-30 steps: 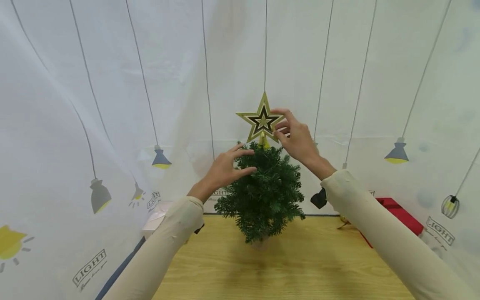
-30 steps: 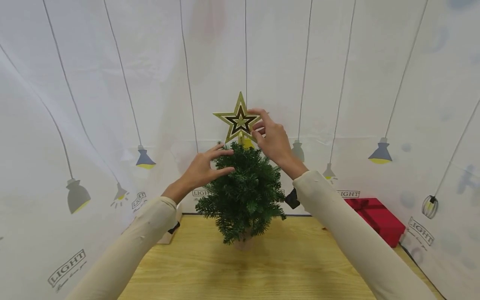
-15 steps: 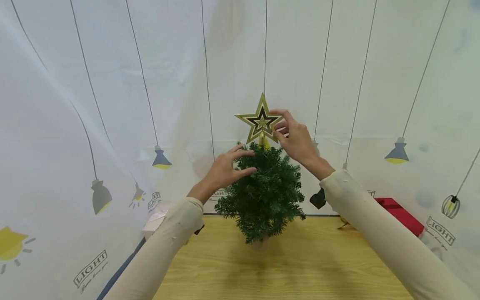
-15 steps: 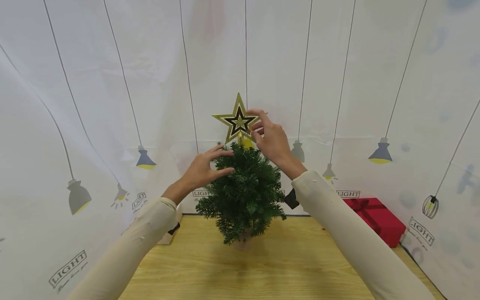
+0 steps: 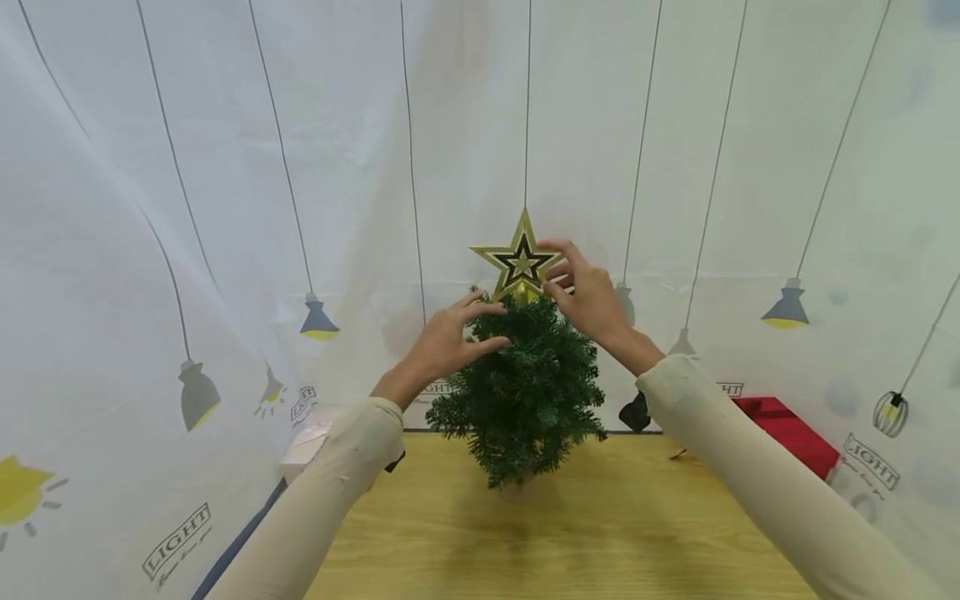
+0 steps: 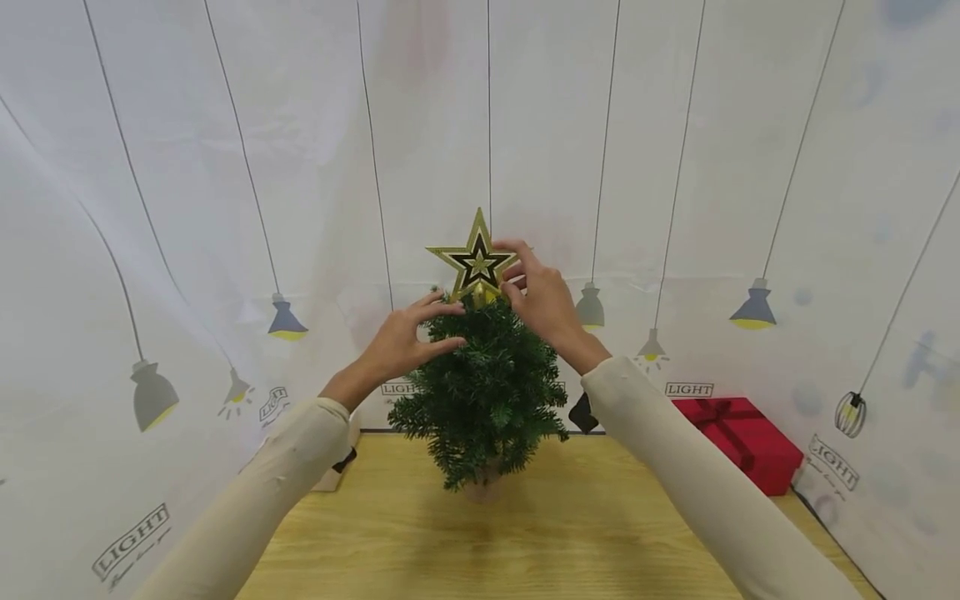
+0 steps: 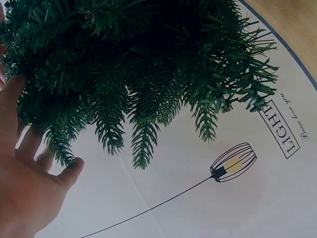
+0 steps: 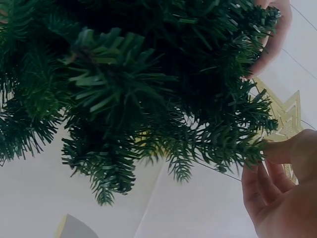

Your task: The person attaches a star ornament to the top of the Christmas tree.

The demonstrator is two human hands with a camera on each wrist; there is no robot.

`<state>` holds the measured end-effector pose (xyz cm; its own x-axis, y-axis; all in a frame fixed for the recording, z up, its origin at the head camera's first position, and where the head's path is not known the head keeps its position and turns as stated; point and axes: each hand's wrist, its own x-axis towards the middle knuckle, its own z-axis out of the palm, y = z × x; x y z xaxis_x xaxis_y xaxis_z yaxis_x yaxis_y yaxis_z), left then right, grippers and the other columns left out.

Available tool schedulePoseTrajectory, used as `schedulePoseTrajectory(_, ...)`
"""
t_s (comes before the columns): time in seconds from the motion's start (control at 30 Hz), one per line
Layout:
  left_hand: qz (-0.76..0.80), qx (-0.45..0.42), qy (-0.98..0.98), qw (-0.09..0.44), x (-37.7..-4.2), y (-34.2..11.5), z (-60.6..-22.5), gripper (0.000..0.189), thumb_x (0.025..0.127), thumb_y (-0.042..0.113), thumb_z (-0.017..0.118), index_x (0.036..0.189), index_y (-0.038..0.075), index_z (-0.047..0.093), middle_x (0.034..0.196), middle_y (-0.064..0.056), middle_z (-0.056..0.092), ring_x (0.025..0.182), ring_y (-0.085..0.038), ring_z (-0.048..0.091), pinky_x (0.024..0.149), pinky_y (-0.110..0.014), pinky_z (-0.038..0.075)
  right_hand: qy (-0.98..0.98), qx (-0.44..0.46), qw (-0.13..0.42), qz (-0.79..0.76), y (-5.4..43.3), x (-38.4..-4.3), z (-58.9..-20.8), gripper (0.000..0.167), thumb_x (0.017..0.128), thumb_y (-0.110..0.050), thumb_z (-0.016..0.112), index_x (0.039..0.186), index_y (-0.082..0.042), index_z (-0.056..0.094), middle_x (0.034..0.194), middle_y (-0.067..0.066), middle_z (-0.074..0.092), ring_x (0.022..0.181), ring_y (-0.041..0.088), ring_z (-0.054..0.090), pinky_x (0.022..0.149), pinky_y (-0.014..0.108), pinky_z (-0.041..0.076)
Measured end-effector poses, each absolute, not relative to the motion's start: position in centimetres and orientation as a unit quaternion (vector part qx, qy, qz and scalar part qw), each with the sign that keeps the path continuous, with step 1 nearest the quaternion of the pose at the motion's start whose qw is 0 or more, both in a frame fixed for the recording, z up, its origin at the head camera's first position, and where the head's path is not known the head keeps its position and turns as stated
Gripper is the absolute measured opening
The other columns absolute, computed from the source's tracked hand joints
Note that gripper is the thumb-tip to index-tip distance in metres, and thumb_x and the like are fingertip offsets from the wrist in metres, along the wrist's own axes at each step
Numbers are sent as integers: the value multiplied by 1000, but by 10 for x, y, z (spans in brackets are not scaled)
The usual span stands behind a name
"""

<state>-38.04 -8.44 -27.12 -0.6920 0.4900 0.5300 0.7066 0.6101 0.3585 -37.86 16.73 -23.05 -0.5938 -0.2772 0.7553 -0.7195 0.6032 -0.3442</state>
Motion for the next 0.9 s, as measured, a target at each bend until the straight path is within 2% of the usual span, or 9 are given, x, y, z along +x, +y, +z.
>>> schedulePoseTrajectory(0.1, -278, -344, -875, 198, -380, -85, -272, 50, 96, 40, 76, 142, 22, 65, 165, -17, 36, 81, -29, 73, 110, -60, 46, -827, 300, 335, 336, 168, -380, -234, 57, 100, 2, 66, 151, -16, 48, 109, 23, 74, 93, 37, 76, 76, 52, 62)
schedulePoseTrajectory(0.2, -275, -345, -875, 200, -381, -85, -272, 50, 97, 40, 75, 142, 22, 65, 165, -16, 36, 101, -35, 73, 110, -60, 45, -827, 298, 332, 342, 168, -381, -237, 58, 100, 1, 66, 152, -17, 47, 110, 23, 74, 94, 37, 76, 77, 52, 62)
schedulePoseTrajectory(0.3, -281, -348, -873, 197, -381, -86, -273, 49, 98, 39, 74, 143, 22, 64, 165, -16, 36, 91, -35, 74, 112, -60, 43, -828, 296, 329, 344, 168, -382, -238, 58, 101, 0, 66, 153, -17, 46, 111, 23, 74, 94, 36, 76, 80, 52, 62)
schedulePoseTrajectory(0.4, -286, -353, -869, 199, -381, -86, -273, 49, 99, 38, 73, 143, 20, 64, 165, -17, 36, 104, -38, 72, 113, -61, 41, -829, 296, 327, 345, 168, -383, -238, 58, 101, 0, 65, 153, -17, 46, 111, 22, 74, 95, 36, 76, 80, 52, 62)
schedulePoseTrajectory(0.47, -291, -355, -866, 199, -381, -86, -272, 49, 100, 38, 72, 144, 20, 63, 165, -17, 36, 122, -41, 65, 114, -62, 40, -829, 297, 326, 345, 168, -383, -238, 59, 101, 0, 65, 154, -17, 45, 112, 23, 74, 95, 37, 76, 80, 52, 62)
schedulePoseTrajectory(0.53, -295, -357, -863, 201, -381, -86, -272, 48, 100, 38, 71, 145, 20, 63, 165, -17, 36, 140, -41, 50, 115, -62, 39, -829, 298, 324, 344, 168, -384, -237, 59, 102, 0, 64, 155, -17, 44, 114, 23, 73, 96, 37, 75, 81, 53, 62)
schedulePoseTrajectory(0.57, -298, -358, -862, 200, -381, -86, -272, 48, 101, 38, 70, 145, 21, 63, 165, -16, 35, 144, -41, 46, 115, -62, 38, -830, 298, 323, 344, 169, -384, -236, 59, 102, -1, 64, 155, -17, 44, 115, 23, 73, 97, 37, 75, 81, 53, 62)
schedulePoseTrajectory(0.7, -306, -359, -859, 198, -381, -87, -272, 47, 102, 39, 69, 144, 22, 63, 166, -15, 34, 152, -36, 34, 116, -63, 37, -832, 301, 317, 342, 171, -384, -236, 61, 102, -2, 64, 157, -19, 43, 119, 23, 72, 101, 39, 74, 84, 53, 61)
schedulePoseTrajectory(0.9, -311, -366, -853, 205, -381, -91, -274, 43, 103, 39, 67, 141, 20, 65, 165, -12, 37, 155, -31, 28, 117, -63, 36, -832, 307, 311, 341, 172, -384, -238, 62, 103, -2, 64, 158, -20, 41, 122, 24, 72, 102, 40, 74, 85, 53, 61)
